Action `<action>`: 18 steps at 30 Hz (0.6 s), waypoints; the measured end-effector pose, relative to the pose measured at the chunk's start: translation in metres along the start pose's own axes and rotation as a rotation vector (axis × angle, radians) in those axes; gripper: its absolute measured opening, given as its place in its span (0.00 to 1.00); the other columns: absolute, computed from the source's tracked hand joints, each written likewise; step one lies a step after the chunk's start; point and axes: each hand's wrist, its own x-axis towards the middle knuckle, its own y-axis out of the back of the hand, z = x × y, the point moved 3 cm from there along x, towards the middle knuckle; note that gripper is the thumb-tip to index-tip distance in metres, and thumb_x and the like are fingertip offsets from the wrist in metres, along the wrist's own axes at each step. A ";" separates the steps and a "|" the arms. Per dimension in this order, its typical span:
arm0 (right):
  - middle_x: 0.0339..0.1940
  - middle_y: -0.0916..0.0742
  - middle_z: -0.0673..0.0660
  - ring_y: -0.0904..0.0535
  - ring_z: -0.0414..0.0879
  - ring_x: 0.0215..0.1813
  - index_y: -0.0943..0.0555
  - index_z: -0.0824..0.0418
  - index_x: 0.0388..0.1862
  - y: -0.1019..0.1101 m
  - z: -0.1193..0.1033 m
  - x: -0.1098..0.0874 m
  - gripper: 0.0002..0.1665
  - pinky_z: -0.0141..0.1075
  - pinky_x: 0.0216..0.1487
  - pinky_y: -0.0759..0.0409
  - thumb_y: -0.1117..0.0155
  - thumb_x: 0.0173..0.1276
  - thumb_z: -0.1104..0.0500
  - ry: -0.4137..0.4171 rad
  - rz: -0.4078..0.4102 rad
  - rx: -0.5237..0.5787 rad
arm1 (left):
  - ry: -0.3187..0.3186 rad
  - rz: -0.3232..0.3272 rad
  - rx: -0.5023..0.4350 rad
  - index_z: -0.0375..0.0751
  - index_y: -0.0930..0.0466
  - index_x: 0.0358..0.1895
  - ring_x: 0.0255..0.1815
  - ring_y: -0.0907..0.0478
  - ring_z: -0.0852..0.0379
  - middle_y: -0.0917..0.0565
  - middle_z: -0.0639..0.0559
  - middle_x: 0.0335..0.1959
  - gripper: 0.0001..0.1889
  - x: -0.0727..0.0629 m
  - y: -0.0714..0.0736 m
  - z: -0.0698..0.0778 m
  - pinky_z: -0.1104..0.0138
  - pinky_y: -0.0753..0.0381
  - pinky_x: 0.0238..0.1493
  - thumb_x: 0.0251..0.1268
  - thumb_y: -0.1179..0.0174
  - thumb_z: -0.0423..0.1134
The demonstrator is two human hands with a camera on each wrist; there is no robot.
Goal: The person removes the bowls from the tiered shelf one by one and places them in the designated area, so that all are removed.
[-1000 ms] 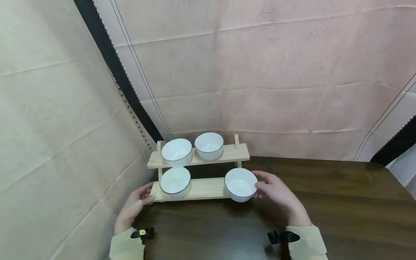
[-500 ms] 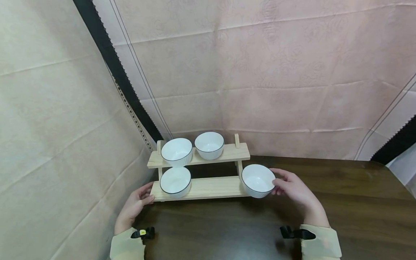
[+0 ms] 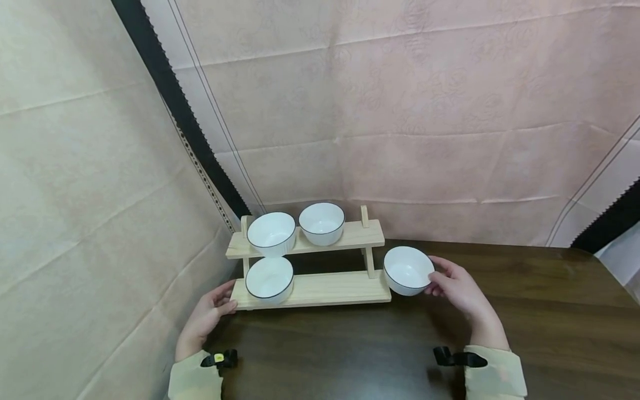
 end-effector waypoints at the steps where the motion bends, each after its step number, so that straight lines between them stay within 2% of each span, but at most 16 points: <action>1: 0.33 0.13 0.62 0.17 0.57 0.37 0.40 0.69 0.76 0.001 0.001 0.000 0.32 0.39 0.40 0.16 0.46 0.78 0.61 0.000 0.010 -0.007 | -0.001 -0.001 0.002 0.35 0.36 0.75 0.50 0.23 0.47 0.22 0.37 0.57 0.32 -0.001 0.000 0.000 0.64 0.15 0.47 0.69 0.38 0.32; 10: 0.39 0.15 0.64 0.18 0.57 0.41 0.42 0.68 0.78 0.004 0.011 0.005 0.32 0.40 0.45 0.16 0.50 0.80 0.61 0.027 0.085 -0.066 | -0.002 0.010 0.008 0.36 0.35 0.74 0.49 0.23 0.46 0.22 0.37 0.56 0.31 -0.003 0.000 0.004 0.65 0.15 0.46 0.69 0.38 0.31; 18: 0.47 0.19 0.68 0.19 0.54 0.43 0.44 0.67 0.79 0.001 0.015 0.006 0.31 0.39 0.45 0.17 0.54 0.82 0.61 0.035 0.105 -0.070 | -0.005 -0.005 0.005 0.36 0.36 0.75 0.49 0.23 0.46 0.22 0.37 0.57 0.32 -0.001 0.001 0.002 0.65 0.16 0.46 0.68 0.37 0.33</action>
